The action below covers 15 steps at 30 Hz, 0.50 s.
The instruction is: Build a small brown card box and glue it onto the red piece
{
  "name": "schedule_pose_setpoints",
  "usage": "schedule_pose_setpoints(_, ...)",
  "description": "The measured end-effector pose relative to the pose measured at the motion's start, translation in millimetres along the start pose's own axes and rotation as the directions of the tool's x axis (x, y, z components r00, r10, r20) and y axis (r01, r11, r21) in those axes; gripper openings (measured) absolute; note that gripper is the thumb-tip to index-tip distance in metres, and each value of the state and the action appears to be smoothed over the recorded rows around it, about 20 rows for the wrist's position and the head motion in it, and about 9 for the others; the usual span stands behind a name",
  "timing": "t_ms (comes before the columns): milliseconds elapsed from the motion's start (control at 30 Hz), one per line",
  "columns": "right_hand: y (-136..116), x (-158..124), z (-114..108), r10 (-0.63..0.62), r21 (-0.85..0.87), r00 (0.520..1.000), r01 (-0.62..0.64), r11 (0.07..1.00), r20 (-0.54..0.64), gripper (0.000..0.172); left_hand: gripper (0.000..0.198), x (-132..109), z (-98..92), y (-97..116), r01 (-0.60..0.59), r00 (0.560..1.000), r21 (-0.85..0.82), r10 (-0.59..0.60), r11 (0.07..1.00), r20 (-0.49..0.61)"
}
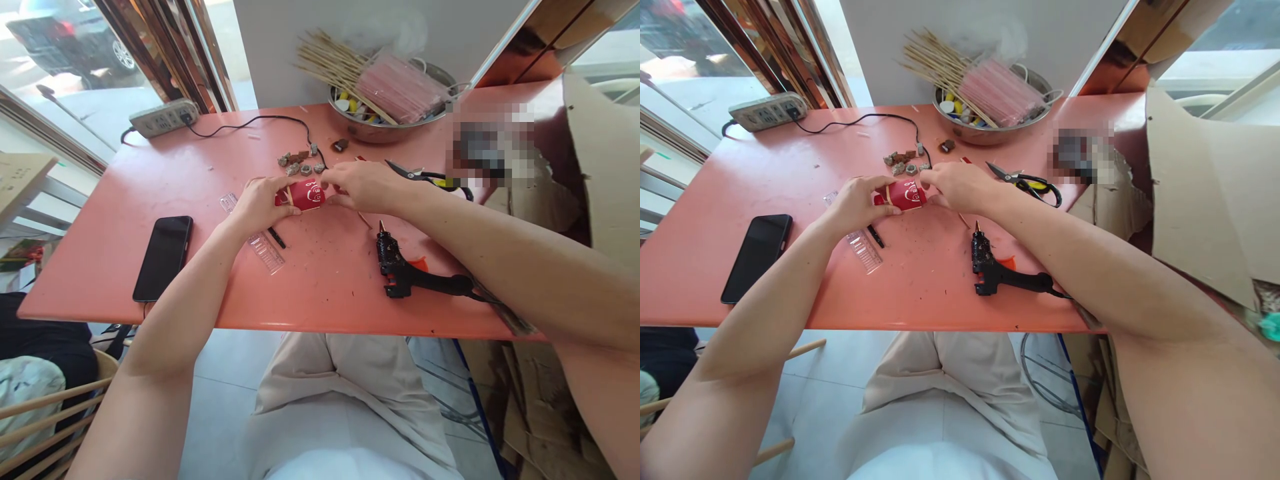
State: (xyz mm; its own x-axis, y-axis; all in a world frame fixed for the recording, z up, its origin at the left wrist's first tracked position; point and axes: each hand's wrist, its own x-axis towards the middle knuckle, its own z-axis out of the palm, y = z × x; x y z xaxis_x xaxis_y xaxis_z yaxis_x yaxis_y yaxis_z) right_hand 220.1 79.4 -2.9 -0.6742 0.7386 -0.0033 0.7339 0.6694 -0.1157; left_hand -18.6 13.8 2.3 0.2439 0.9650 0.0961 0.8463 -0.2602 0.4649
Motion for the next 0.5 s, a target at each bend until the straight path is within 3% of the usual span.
schedule_pose_setpoints(100, -9, -3, -12, 0.012, 0.04, 0.999, -0.013, 0.999, 0.035, 0.046, 0.051, 0, -0.4, 1, 0.006, 1.0, 0.002, -0.006, 1.0, 0.015)
schedule_pose_setpoints(300, -18, 2, -33, -0.141, 0.032, 0.982, 0.138, 0.99, 0.124, 0.011, 0.05, -1, -1.7, 1, -0.003, 1.0, -0.018, 0.003, 1.0, 0.013)
schedule_pose_setpoints(500, -8, 5, -30, -0.241, 0.011, 0.964, 0.241, 0.97, 0.11, 0.008, 0.047, 1, -3.4, 1, -0.012, 1.0, 0.015, 0.011, 1.0, 0.021)
